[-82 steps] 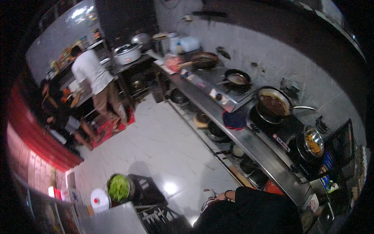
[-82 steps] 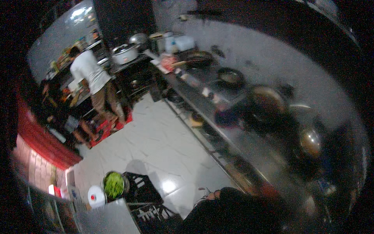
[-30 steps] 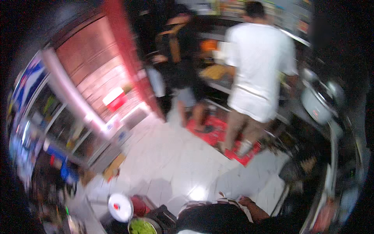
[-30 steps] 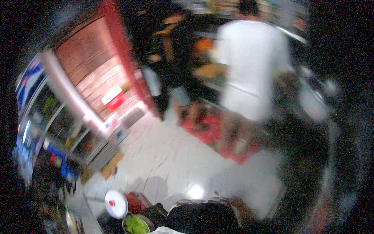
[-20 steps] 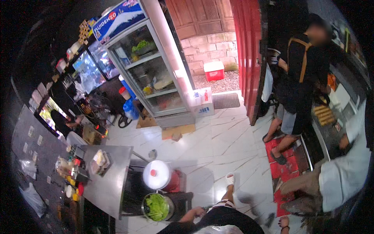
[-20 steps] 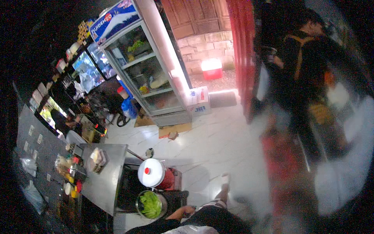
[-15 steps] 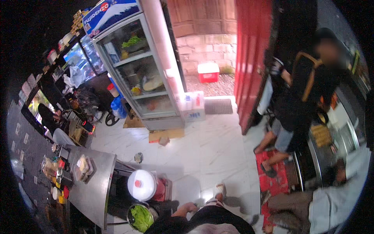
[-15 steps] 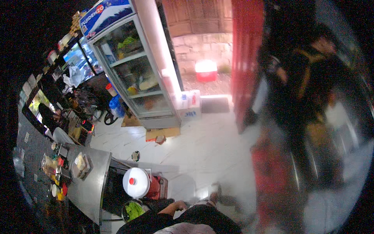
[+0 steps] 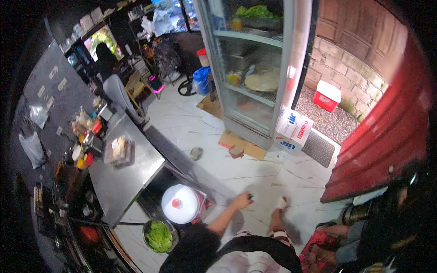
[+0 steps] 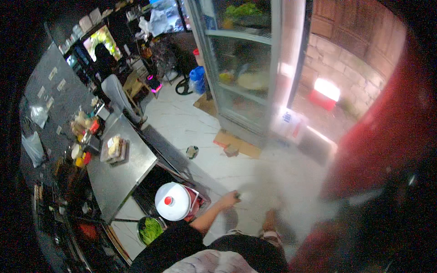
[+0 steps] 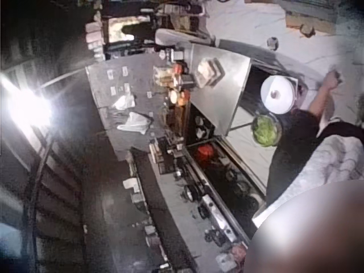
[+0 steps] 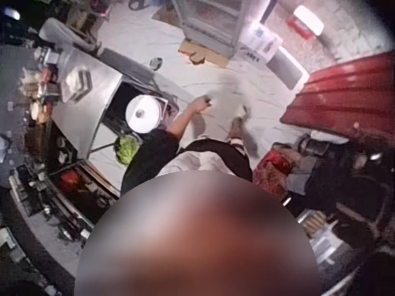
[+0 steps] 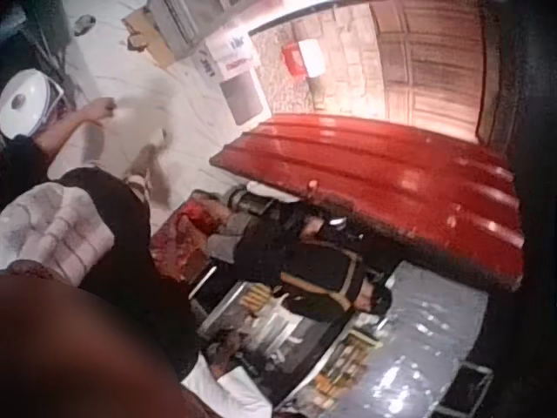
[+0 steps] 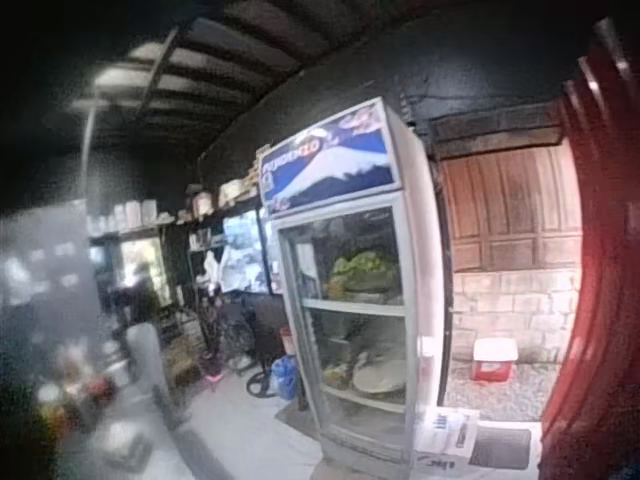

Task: The person assembles a meal in a compartmentalized container by placing fried chicken, rice, and lettuce, then adding sauces and pickled vegetables. The person closes the container and hands it to a coworker for packaging.

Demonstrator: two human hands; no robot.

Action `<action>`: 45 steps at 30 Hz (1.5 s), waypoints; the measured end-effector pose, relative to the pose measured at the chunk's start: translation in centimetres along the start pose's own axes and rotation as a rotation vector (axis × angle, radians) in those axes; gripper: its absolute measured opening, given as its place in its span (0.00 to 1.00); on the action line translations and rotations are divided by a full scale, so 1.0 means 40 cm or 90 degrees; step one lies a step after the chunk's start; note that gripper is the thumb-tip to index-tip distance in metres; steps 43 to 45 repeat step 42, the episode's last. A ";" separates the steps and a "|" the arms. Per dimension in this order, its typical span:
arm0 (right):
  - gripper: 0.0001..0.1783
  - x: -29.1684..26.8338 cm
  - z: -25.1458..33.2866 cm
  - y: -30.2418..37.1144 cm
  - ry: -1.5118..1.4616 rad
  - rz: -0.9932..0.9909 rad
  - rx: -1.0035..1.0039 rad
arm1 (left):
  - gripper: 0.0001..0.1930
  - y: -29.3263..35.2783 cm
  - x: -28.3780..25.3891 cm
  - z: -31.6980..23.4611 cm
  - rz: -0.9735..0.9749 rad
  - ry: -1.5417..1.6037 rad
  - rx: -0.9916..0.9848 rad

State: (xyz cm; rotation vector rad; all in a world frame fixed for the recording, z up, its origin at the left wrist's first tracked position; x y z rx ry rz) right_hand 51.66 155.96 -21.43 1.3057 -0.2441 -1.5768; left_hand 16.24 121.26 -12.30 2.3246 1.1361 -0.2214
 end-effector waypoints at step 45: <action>0.21 0.677 3.101 -1.369 0.712 0.387 -0.409 | 0.24 -0.342 -2.361 0.743 -0.813 0.200 -0.623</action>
Point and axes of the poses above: each hand's wrist, its own y-axis away from the middle knuckle, its own x-axis out of the palm, z = x × y, the point moved 8 cm from there along -y, towards the middle knuckle, and after that the axes turned 6 degrees about y, right-handed, at the moved point
